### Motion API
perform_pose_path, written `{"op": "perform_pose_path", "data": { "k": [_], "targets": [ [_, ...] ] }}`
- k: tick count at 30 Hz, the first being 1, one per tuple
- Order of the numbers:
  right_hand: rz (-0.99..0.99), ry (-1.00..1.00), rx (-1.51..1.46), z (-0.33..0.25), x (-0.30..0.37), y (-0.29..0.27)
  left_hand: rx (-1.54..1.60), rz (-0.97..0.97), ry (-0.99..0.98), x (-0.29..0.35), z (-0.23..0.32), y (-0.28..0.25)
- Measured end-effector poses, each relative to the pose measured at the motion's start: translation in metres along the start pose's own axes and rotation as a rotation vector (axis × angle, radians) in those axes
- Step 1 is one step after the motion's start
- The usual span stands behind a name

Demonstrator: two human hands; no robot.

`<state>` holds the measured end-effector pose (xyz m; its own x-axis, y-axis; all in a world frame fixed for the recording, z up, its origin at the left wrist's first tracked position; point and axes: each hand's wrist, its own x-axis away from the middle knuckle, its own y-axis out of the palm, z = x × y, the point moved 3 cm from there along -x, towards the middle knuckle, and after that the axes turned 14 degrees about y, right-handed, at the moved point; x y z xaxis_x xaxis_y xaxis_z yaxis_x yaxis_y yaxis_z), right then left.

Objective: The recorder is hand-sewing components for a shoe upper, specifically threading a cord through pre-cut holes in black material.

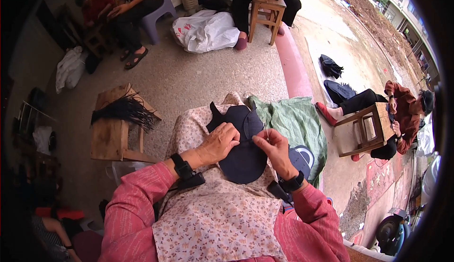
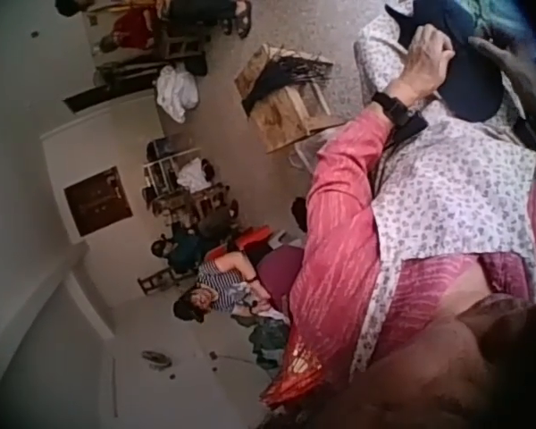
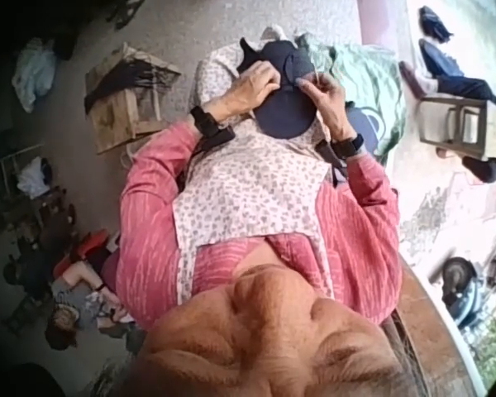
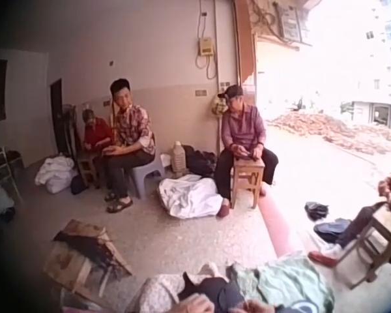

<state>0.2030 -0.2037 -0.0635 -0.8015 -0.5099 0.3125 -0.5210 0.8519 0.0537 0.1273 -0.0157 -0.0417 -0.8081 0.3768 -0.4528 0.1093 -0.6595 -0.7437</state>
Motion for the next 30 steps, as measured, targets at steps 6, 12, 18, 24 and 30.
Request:
{"op": "perform_pose_path", "data": {
  "k": [6, 12, 18, 24, 30],
  "targets": [
    [-0.016, -0.459, 0.621, -0.007, 0.006, 0.010, 0.016, -0.005, 0.020, -0.001, -0.006, 0.000],
    [0.069, -0.547, 0.765, -0.017, 0.000, 0.032, -0.034, -0.049, 0.031, 0.001, -0.005, -0.004],
    [0.057, -0.505, 0.684, -0.015, 0.005, 0.029, -0.008, 0.004, 0.045, 0.005, -0.008, 0.005],
    [-0.199, -0.735, 0.912, -0.013, 0.021, 0.020, -0.070, -0.059, 0.064, 0.003, 0.000, 0.007],
    [-0.288, -0.651, 1.147, -0.017, 0.030, 0.021, -0.083, -0.078, 0.100, -0.002, -0.001, 0.008]
  ]
}}
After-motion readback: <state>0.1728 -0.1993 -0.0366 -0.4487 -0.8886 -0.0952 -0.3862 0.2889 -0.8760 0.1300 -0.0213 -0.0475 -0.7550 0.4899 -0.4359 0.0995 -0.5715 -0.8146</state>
